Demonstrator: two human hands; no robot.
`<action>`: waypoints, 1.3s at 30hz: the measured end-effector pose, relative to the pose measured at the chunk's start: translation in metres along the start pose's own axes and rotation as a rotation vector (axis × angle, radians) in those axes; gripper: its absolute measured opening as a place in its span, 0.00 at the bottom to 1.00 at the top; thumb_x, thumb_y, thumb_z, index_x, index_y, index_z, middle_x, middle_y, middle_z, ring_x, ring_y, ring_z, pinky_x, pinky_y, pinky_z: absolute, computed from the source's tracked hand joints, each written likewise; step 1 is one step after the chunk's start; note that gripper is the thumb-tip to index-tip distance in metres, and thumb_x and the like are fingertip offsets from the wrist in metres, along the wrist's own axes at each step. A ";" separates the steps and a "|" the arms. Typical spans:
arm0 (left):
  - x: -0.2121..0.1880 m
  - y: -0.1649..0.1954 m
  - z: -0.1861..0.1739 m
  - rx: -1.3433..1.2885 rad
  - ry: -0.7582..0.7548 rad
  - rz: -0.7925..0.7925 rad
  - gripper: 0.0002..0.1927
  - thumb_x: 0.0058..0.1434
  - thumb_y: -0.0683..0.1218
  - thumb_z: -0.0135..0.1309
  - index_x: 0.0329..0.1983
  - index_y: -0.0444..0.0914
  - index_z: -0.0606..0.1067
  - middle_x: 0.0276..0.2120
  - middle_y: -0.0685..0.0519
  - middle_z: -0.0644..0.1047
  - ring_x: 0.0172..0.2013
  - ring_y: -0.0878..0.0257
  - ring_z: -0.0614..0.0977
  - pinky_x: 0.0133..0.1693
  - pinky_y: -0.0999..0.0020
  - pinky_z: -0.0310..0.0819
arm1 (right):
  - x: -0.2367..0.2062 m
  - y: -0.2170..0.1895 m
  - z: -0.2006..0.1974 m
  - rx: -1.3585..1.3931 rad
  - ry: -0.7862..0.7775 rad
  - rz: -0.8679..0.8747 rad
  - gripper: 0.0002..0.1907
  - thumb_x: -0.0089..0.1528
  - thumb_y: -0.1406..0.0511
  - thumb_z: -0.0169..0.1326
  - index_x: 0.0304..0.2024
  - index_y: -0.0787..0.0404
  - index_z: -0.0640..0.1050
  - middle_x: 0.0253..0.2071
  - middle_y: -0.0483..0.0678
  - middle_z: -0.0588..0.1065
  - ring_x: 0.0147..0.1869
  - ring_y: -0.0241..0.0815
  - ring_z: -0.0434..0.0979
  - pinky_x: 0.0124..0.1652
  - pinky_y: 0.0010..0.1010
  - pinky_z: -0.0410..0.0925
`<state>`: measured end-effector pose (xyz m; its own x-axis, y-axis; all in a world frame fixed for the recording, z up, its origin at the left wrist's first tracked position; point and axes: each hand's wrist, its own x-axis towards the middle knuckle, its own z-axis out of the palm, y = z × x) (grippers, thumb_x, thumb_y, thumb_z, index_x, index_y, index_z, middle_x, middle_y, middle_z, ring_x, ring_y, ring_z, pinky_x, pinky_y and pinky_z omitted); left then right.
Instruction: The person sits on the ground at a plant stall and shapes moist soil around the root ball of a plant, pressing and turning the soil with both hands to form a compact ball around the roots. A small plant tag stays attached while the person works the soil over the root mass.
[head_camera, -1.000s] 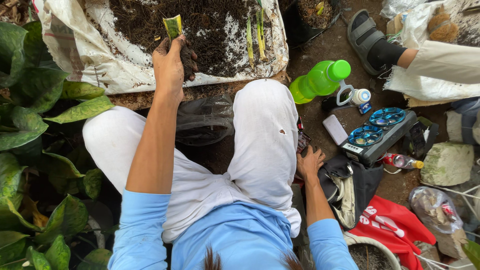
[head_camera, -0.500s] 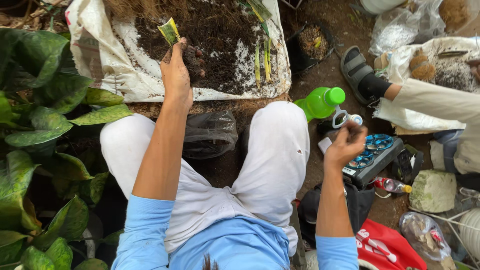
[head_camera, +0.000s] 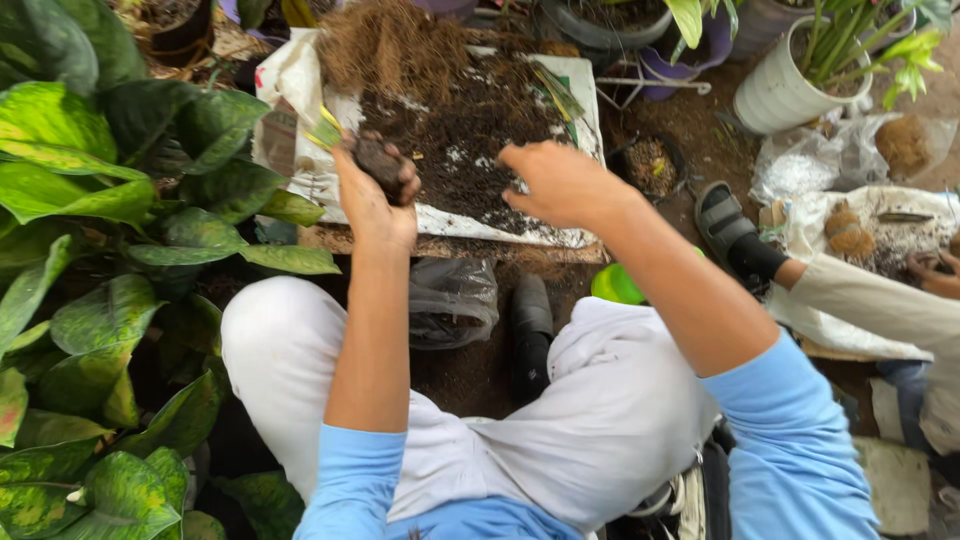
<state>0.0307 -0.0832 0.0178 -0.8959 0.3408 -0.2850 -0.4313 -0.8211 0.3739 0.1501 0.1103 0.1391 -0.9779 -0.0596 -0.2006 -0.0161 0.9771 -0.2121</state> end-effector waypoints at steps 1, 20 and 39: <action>0.001 -0.006 -0.005 0.017 0.022 -0.001 0.16 0.71 0.58 0.46 0.40 0.42 0.69 0.27 0.52 0.73 0.20 0.59 0.71 0.20 0.66 0.55 | 0.010 0.003 0.010 -0.082 -0.080 0.072 0.25 0.63 0.58 0.59 0.58 0.63 0.71 0.53 0.59 0.75 0.57 0.61 0.75 0.53 0.49 0.69; 0.050 -0.088 -0.014 0.413 0.116 -0.061 0.13 0.71 0.55 0.46 0.38 0.43 0.71 0.22 0.55 0.73 0.17 0.63 0.76 0.14 0.70 0.56 | 0.068 0.098 0.111 -0.413 0.195 -0.224 0.32 0.56 0.71 0.55 0.64 0.69 0.67 0.71 0.63 0.59 0.70 0.60 0.65 0.59 0.48 0.65; 0.017 -0.077 0.004 0.432 0.131 -0.011 0.13 0.69 0.54 0.47 0.37 0.40 0.73 0.19 0.51 0.72 0.14 0.60 0.71 0.13 0.68 0.53 | 0.090 0.082 0.097 -0.385 0.019 -0.112 0.19 0.57 0.71 0.58 0.50 0.67 0.73 0.53 0.60 0.70 0.61 0.59 0.70 0.51 0.45 0.70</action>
<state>0.0484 -0.0128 -0.0122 -0.8821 0.2642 -0.3900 -0.4703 -0.5415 0.6968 0.0809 0.1655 0.0104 -0.9692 -0.1701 -0.1780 -0.1965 0.9700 0.1432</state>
